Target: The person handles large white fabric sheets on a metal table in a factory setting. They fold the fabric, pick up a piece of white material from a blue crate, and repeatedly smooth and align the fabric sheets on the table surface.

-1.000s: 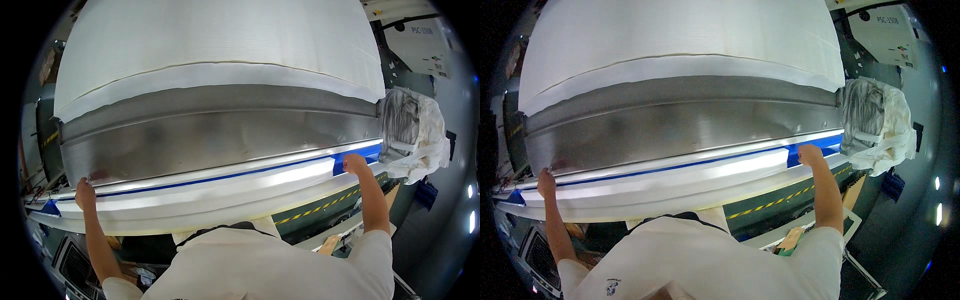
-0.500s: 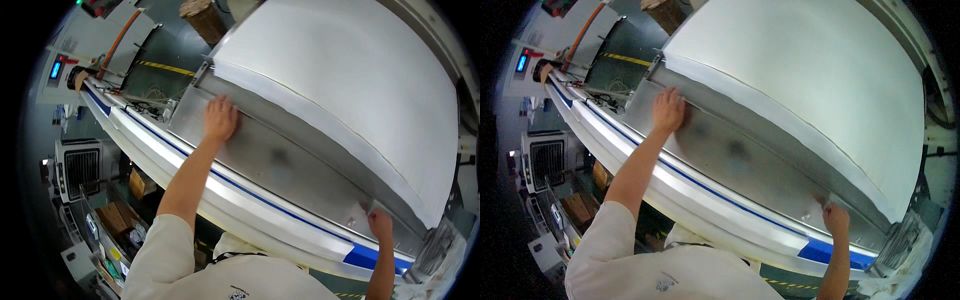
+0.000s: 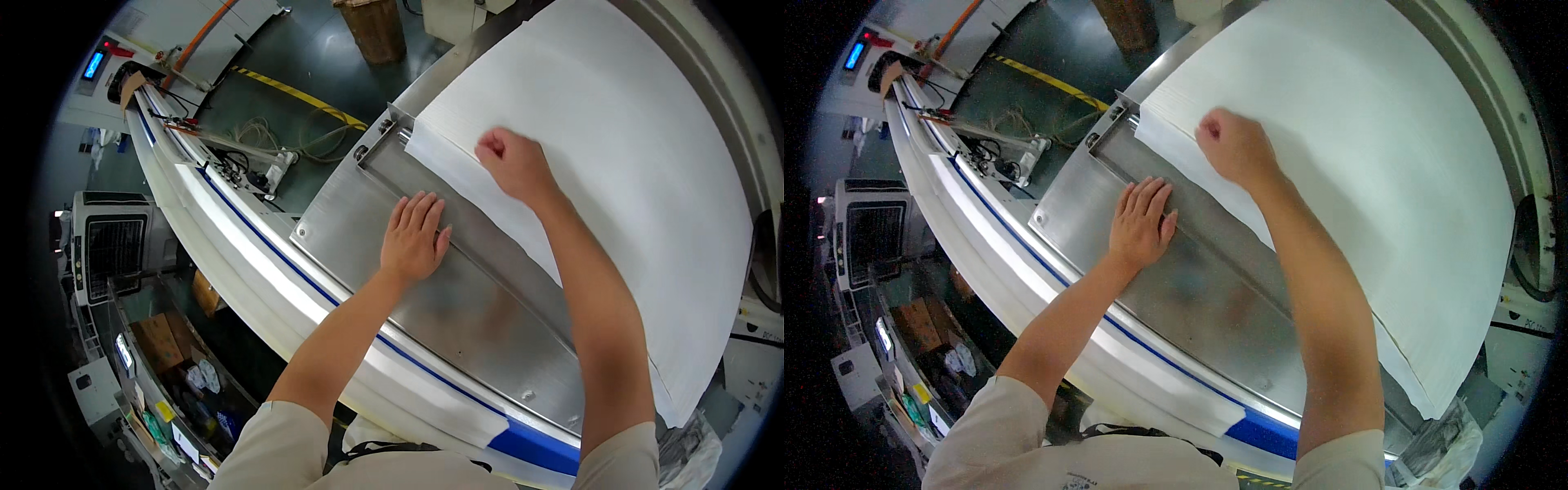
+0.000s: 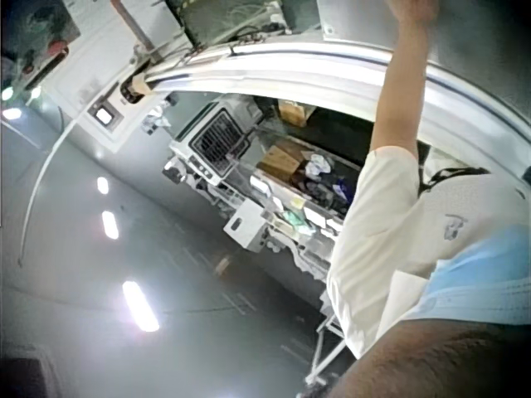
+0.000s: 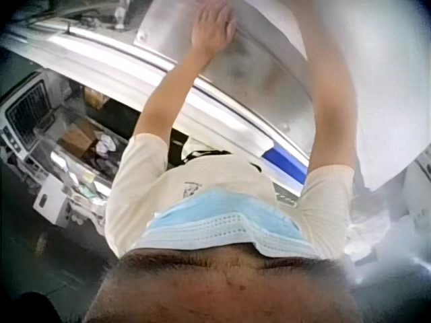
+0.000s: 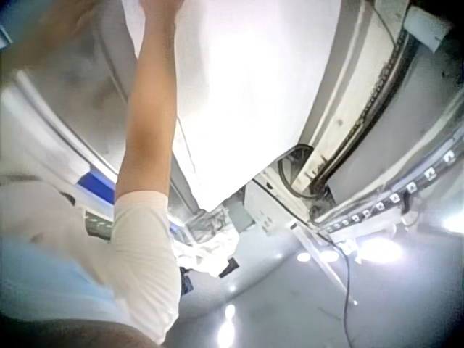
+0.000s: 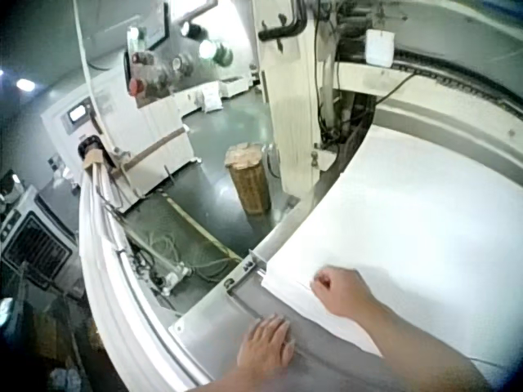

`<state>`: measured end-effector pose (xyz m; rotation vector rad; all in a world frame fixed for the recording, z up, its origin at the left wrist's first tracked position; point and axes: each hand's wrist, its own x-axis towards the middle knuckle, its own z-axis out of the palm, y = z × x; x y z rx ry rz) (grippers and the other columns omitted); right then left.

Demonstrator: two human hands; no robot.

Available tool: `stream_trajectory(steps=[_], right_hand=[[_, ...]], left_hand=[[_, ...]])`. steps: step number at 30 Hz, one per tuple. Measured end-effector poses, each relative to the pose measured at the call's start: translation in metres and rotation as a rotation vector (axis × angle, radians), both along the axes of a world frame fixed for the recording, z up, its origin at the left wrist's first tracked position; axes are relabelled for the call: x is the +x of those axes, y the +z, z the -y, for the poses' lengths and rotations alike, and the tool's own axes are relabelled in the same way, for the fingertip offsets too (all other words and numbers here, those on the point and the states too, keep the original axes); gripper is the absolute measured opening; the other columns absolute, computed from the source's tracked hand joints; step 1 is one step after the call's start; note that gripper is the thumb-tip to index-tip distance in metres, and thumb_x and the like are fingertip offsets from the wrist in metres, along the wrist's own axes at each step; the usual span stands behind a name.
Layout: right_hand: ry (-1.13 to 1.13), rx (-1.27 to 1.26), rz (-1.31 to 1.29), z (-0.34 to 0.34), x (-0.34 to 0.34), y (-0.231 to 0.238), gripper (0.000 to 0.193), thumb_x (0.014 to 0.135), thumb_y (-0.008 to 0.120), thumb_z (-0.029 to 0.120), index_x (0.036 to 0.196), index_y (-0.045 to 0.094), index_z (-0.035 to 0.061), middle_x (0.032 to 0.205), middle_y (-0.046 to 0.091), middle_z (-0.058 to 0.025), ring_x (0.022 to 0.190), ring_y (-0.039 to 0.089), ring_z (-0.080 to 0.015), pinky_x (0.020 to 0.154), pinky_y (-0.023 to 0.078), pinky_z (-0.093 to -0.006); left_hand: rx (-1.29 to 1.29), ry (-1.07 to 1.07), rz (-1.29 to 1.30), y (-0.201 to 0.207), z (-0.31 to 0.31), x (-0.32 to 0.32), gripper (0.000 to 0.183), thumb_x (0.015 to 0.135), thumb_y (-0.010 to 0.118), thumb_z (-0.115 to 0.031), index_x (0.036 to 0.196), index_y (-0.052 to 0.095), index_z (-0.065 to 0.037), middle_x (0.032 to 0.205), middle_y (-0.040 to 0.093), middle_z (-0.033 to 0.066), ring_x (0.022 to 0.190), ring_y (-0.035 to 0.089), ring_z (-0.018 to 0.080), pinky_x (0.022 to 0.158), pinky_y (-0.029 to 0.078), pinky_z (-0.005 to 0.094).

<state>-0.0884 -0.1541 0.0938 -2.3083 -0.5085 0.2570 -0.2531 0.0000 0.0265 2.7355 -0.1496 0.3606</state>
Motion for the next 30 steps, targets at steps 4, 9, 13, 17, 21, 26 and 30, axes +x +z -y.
stream_trajectory(steps=[4, 9, 13, 17, 21, 26, 30], right_hand=[[-0.02, 0.019, 0.005, -0.025, 0.035, -0.016, 0.024, 0.081, 0.062, 0.027, 0.084, 0.065, 0.003, 0.079, 0.067, -0.0122, 0.073, 0.063, -0.0263, 0.069, 0.05, -0.0369], [-0.051, -0.038, -0.035, -0.028, 0.045, -0.021, 0.025, 0.079, 0.062, 0.03, 0.081, 0.067, 0.0061, 0.079, 0.067, -0.014, 0.075, 0.064, -0.0309, 0.07, 0.051, -0.0401], [-0.079, -0.093, 0.038, -0.026, 0.042, -0.024, 0.023, 0.08, 0.065, 0.029, 0.082, 0.067, 0.0066, 0.075, 0.067, -0.0089, 0.07, 0.064, -0.0236, 0.067, 0.05, -0.0344], [-0.108, -0.125, 0.05, -0.028, 0.041, -0.025, 0.021, 0.079, 0.066, 0.03, 0.082, 0.067, 0.0086, 0.074, 0.068, -0.0057, 0.067, 0.064, -0.021, 0.065, 0.05, -0.0328], [-0.125, -0.127, 0.134, -0.024, 0.04, -0.029, 0.02, 0.08, 0.066, 0.03, 0.081, 0.067, 0.0101, 0.072, 0.067, -0.0036, 0.066, 0.063, -0.0203, 0.063, 0.049, -0.0333], [-0.088, -0.1, 0.174, -0.022, 0.041, -0.032, 0.021, 0.082, 0.061, 0.033, 0.083, 0.067, 0.0129, 0.079, 0.068, -0.0093, 0.074, 0.065, -0.0307, 0.067, 0.051, -0.042], [-0.092, -0.1, 0.146, -0.02, 0.043, -0.033, 0.022, 0.082, 0.061, 0.034, 0.084, 0.067, 0.013, 0.08, 0.068, -0.0093, 0.075, 0.065, -0.0304, 0.068, 0.051, -0.042]], left_hand=[[0.0, 0.011, -0.033, -0.003, -0.002, 0.002, 0.043, 0.088, 0.053, -0.026, 0.126, 0.049, -0.005, 0.13, 0.049, 0.0131, 0.125, 0.042, 0.0306, 0.108, 0.028, 0.0466], [-0.002, 0.023, -0.079, 0.001, -0.003, 0.003, 0.043, 0.088, 0.054, -0.025, 0.126, 0.049, -0.005, 0.131, 0.048, 0.0125, 0.127, 0.041, 0.0303, 0.109, 0.026, 0.0468], [-0.084, 0.025, -0.027, 0.001, -0.005, 0.009, 0.043, 0.085, 0.057, -0.021, 0.126, 0.049, -0.006, 0.131, 0.048, 0.0125, 0.123, 0.043, 0.0308, 0.105, 0.03, 0.0451], [-0.119, 0.085, 0.129, 0.007, -0.021, 0.047, 0.047, 0.082, 0.058, -0.014, 0.127, 0.048, -0.008, 0.13, 0.049, 0.0128, 0.119, 0.046, 0.0315, 0.102, 0.032, 0.0434], [0.018, 0.064, 0.347, 0.017, -0.031, 0.096, 0.049, 0.081, 0.057, -0.012, 0.129, 0.048, -0.008, 0.13, 0.05, 0.0122, 0.119, 0.047, 0.0304, 0.102, 0.032, 0.043], [0.13, 0.006, 0.305, 0.011, -0.037, 0.116, 0.045, 0.081, 0.055, -0.012, 0.126, 0.051, -0.009, 0.13, 0.051, 0.0088, 0.122, 0.047, 0.0264, 0.103, 0.031, 0.0426], [0.126, 0.01, 0.314, 0.007, -0.036, 0.119, 0.04, 0.081, 0.056, -0.014, 0.121, 0.054, -0.009, 0.128, 0.053, 0.0068, 0.121, 0.047, 0.0257, 0.102, 0.032, 0.0419]])
